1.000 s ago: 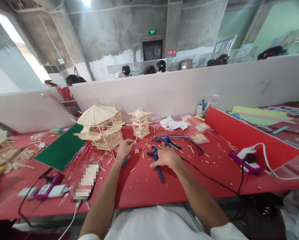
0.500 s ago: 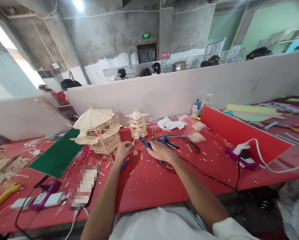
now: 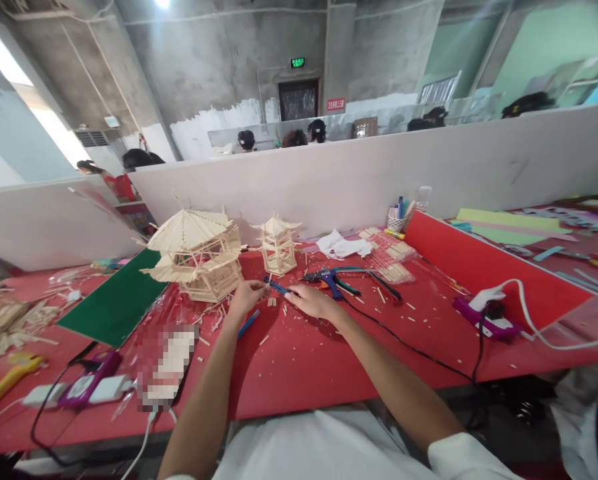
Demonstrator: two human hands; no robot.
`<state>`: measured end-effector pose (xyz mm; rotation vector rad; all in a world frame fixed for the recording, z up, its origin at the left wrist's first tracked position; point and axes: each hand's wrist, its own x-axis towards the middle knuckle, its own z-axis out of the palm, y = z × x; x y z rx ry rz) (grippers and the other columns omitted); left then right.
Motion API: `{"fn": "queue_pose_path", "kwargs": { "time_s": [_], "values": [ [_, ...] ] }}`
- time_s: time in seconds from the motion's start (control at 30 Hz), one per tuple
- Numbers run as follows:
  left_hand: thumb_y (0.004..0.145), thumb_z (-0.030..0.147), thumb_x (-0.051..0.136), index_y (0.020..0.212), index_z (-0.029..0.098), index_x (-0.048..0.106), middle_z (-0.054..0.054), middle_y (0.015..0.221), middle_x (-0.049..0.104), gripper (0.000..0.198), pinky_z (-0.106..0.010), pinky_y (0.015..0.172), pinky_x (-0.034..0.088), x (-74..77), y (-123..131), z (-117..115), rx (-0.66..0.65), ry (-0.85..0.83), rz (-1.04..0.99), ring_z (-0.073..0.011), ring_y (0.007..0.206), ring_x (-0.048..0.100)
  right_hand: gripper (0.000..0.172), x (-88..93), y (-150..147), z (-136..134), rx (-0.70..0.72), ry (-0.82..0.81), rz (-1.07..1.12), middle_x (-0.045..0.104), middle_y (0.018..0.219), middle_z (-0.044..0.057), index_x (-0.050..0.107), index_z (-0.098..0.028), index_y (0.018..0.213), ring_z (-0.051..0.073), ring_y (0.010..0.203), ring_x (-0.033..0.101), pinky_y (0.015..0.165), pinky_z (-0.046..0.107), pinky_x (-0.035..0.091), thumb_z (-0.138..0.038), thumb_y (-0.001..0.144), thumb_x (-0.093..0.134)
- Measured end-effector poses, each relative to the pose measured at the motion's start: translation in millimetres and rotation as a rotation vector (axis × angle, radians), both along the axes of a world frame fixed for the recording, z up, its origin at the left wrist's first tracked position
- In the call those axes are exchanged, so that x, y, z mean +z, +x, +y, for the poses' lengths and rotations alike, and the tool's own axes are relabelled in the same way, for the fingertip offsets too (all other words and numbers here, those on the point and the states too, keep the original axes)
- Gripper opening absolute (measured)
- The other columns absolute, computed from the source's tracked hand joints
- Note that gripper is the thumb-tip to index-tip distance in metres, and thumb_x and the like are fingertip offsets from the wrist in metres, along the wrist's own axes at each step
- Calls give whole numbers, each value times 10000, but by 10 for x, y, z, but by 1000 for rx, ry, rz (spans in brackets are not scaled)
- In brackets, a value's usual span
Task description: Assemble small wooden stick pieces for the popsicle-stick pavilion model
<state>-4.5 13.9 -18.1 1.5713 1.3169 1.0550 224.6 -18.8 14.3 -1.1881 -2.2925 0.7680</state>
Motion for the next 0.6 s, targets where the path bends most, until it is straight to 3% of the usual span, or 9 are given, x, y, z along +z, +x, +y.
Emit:
{"fn": "queue_pose_path", "kwargs": {
  "time_s": [0.1,0.27,0.6],
  "values": [
    [610,442,794,724,113,714,-68,671,696,358,-261,657,509,48,0,-39,-18,-125,-76,-148,618,629,325,4,54,27,75,-34,43,648,741,22,646,-161,858,161,660,554,629,247,364,-360,973,416],
    [554,322,838,705,118,711,-50,679,699,284,-272,724,539,112,18,-89,-21,-277,-167,-140,650,644,318,-19,125,45,124,-33,80,727,877,42,716,-176,1022,209,806,627,748,279,429,-368,949,473],
    [574,276,830,685,115,727,-54,684,703,222,-272,760,560,88,2,-81,-5,-301,-208,-141,676,653,332,-33,121,46,118,29,78,754,1044,62,722,-222,1159,258,968,673,868,323,467,-361,938,517]
  ]
}}
